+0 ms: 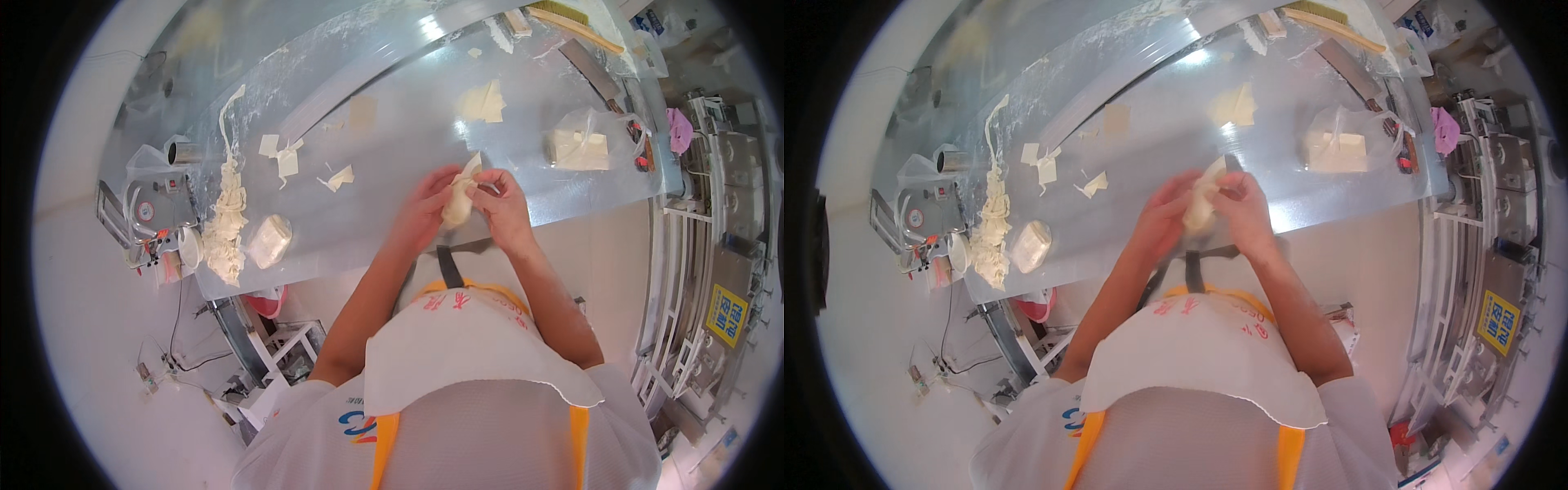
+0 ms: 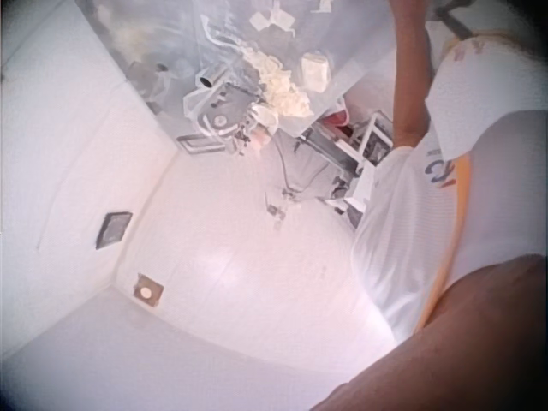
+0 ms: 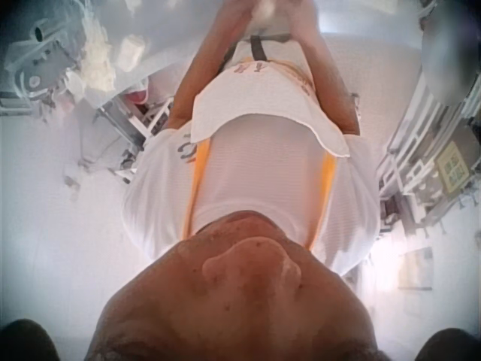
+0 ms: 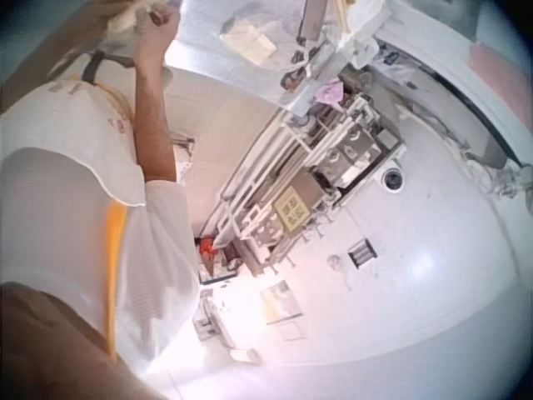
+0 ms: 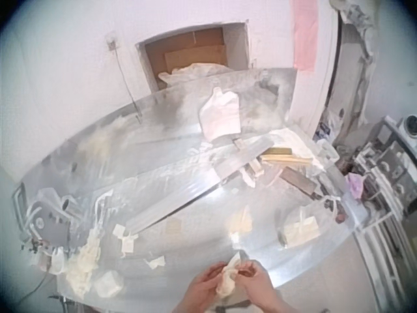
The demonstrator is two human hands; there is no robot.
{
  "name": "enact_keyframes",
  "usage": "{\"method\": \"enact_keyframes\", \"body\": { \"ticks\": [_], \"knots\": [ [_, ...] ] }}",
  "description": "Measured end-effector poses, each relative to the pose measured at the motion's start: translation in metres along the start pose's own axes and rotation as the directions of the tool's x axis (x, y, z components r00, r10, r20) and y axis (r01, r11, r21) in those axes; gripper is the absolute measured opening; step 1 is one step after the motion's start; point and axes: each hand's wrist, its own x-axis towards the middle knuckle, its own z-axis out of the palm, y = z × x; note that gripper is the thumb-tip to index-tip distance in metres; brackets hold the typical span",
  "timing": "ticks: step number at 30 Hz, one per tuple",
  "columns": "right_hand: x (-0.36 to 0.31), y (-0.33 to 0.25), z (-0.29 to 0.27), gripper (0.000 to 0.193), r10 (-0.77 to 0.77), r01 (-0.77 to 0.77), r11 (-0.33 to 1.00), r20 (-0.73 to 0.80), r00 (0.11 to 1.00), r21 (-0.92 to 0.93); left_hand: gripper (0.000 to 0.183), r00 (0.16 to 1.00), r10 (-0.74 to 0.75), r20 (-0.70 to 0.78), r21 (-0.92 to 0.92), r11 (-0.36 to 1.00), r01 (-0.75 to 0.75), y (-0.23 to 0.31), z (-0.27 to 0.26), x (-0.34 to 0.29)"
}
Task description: The person separates and folds thin tofu sheets by hand at a stainless steel prep table, then uses a large kitchen knife to trim edges and cut them into blocks.
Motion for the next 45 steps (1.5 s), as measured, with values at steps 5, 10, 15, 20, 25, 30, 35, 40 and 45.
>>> {"method": "enact_keyframes", "body": {
  "ticks": [5,10,15,20,25,30,35,40,45],
  "knots": [
    [0.002,-0.016,0.02,0.048,-0.168,0.177,0.969,0.065,0.984,-0.174,0.052,0.996,-0.003,-0.094,0.221,0.975,0.023,0.006,0.01,-0.004],
    [-0.009,-0.05,0.035,0.058,-0.305,0.366,0.904,0.267,0.914,-0.222,0.049,0.974,-0.037,-0.225,0.569,0.806,0.162,0.022,0.006,-0.015],
    [-0.012,-0.078,0.045,0.06,-0.334,0.409,0.892,0.33,0.883,-0.193,0.038,0.968,0.229,-0.106,0.704,0.705,-0.09,0.061,0.019,-0.008],
    [-0.005,-0.106,0.054,0.052,-0.375,0.405,0.907,0.22,0.901,-0.113,0.023,0.93,0.354,-0.104,0.64,0.739,-0.209,0.089,0.036,-0.002],
    [0.016,-0.101,0.047,0.031,-0.06,0.022,0.973,0.163,0.985,0.229,0.022,0.949,0.312,-0.034,0.515,0.819,-0.251,0.116,0.057,-0.006],
    [0.005,-0.084,0.055,0.026,0.01,-0.013,0.997,-0.039,0.999,-0.077,0.022,0.956,0.277,-0.095,0.521,0.832,-0.189,0.108,0.046,-0.007],
    [-0.009,-0.094,0.077,0.034,-0.175,0.13,0.759,-0.008,0.985,-0.638,0.023,0.939,0.328,-0.107,0.664,0.726,-0.178,0.085,0.048,-0.02],
    [-0.004,-0.09,0.07,0.024,-0.069,0.069,0.925,0.012,0.998,-0.374,0.024,0.936,0.352,-0.018,0.754,0.62,-0.218,0.086,0.057,-0.033],
    [-0.012,-0.094,0.078,0.021,-0.172,0.175,0.944,0.035,0.985,-0.279,0.032,0.948,0.228,-0.221,0.481,0.871,-0.098,0.076,0.043,-0.037]
  ]
}}
